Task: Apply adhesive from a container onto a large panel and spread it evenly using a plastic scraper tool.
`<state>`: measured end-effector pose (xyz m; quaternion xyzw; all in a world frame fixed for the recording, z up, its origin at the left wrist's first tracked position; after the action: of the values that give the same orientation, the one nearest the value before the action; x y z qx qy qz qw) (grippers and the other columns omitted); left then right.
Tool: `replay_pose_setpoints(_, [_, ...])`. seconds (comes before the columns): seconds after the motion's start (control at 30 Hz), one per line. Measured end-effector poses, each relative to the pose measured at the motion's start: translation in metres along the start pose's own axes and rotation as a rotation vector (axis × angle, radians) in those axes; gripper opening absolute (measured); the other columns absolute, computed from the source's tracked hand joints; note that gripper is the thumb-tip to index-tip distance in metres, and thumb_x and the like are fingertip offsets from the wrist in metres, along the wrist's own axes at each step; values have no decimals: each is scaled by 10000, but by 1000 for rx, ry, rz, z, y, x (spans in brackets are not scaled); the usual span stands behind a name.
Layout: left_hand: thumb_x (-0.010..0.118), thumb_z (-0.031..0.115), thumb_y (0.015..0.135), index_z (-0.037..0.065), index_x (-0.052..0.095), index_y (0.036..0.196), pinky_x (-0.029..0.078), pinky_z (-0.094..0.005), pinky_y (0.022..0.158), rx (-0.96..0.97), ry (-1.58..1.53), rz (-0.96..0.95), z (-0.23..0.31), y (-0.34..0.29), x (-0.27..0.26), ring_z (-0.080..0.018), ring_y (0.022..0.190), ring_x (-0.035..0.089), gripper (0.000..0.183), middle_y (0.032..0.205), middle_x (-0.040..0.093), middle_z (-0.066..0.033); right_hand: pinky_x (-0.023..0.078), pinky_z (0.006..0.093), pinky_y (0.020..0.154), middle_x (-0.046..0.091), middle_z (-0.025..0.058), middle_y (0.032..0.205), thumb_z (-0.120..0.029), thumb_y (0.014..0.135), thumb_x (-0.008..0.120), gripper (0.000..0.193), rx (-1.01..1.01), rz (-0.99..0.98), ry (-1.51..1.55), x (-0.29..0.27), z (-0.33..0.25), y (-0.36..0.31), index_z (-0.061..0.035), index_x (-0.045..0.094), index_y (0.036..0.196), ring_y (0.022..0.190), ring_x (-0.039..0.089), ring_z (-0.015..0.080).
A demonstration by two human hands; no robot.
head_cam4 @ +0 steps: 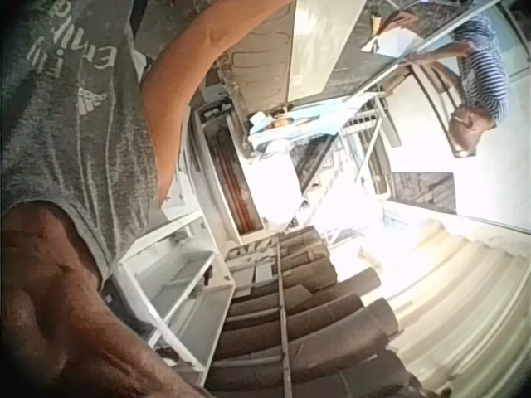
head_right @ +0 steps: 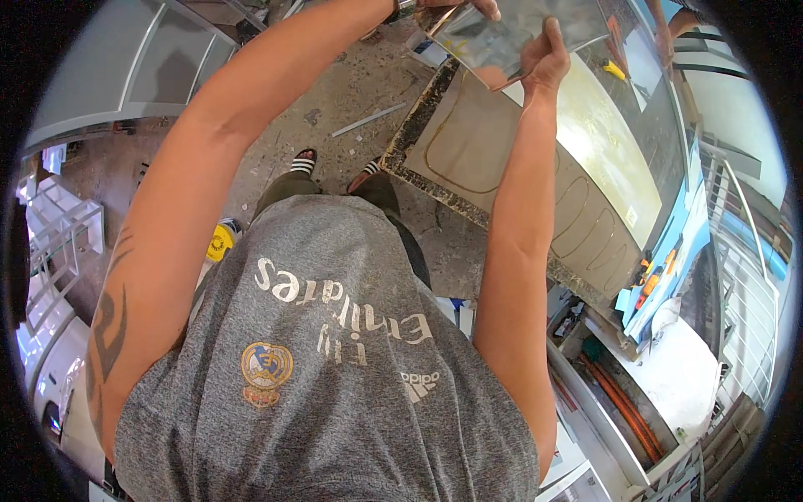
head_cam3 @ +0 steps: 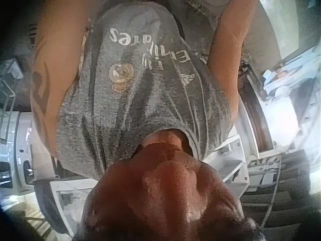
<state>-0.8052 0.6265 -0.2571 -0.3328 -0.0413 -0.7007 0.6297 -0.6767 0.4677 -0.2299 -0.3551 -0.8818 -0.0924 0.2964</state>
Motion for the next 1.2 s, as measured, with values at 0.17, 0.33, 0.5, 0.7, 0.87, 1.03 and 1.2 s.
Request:
replay_pose_setpoints(0.17, [898, 405, 625, -48, 739, 877, 551, -363, 739, 170, 112, 82, 1, 16, 12, -234, 729, 621, 542, 835, 686, -107, 510, 190, 858, 782, 42, 994, -94, 946, 708, 133, -1, 14, -2, -19, -12, -3, -13, 745, 1044, 899, 717, 102])
replay_pose_setpoints(0.33, [906, 378, 629, -31, 723, 812, 544, -362, 725, 157, 61, 48, -1, 26, 32, -234, 703, 605, 484, 800, 671, -100, 504, 188, 861, 782, 37, 988, -106, 954, 704, 136, 2, 37, -4, -38, -28, -6, -16, 749, 1045, 895, 716, 101])
replay_pose_setpoints(0.5, [921, 323, 623, 6, 678, 738, 530, -357, 699, 252, 214, 256, 9, 27, 77, -232, 665, 577, 416, 734, 636, -86, 497, 188, 870, 780, 26, 969, -120, 960, 701, 136, -46, 128, -49, -78, -52, -17, -19, 753, 1035, 893, 713, 105])
replay_pose_setpoints(0.7, [940, 252, 593, 35, 645, 724, 517, -352, 670, 82, 13, 119, 4, 63, 93, -224, 636, 549, 389, 693, 612, -67, 417, 169, 624, 695, -27, 802, -140, 944, 736, 107, -95, 139, -110, -92, -75, -21, -38, 744, 975, 678, 601, 66])
replay_pose_setpoints(0.87, [944, 221, 579, 36, 634, 724, 517, -351, 665, 57, -111, 16, -4, 101, 124, -216, 633, 544, 390, 701, 613, -65, 343, 164, 502, 619, -58, 703, -155, 940, 748, 108, -68, 214, -124, -130, -104, -38, -49, 734, 932, 558, 505, 42])
replay_pose_setpoints(1.03, [942, 200, 577, 14, 648, 741, 523, -351, 671, 115, -52, 32, 0, 134, 144, -214, 647, 558, 384, 713, 621, -74, 311, 163, 478, 593, -64, 674, -165, 941, 747, 115, -63, 298, -125, -157, -129, -43, -57, 727, 907, 534, 477, 34])
replay_pose_setpoints(1.2, [944, 209, 573, -22, 679, 812, 530, -354, 688, 151, -16, 92, -8, 125, 164, -229, 673, 583, 425, 745, 645, -93, 295, 165, 468, 583, -67, 659, -159, 931, 756, 113, -93, 304, -118, -169, -131, -55, -69, 725, 871, 523, 463, 34])
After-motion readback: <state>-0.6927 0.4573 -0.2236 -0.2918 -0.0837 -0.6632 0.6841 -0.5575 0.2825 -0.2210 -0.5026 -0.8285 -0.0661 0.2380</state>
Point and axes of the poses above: each hand's wrist, its own y-axis towards the middle knuckle, its own x-axis out of the palm, z = x × y, the point moved 2 cm from there along y, towards the middle knuckle
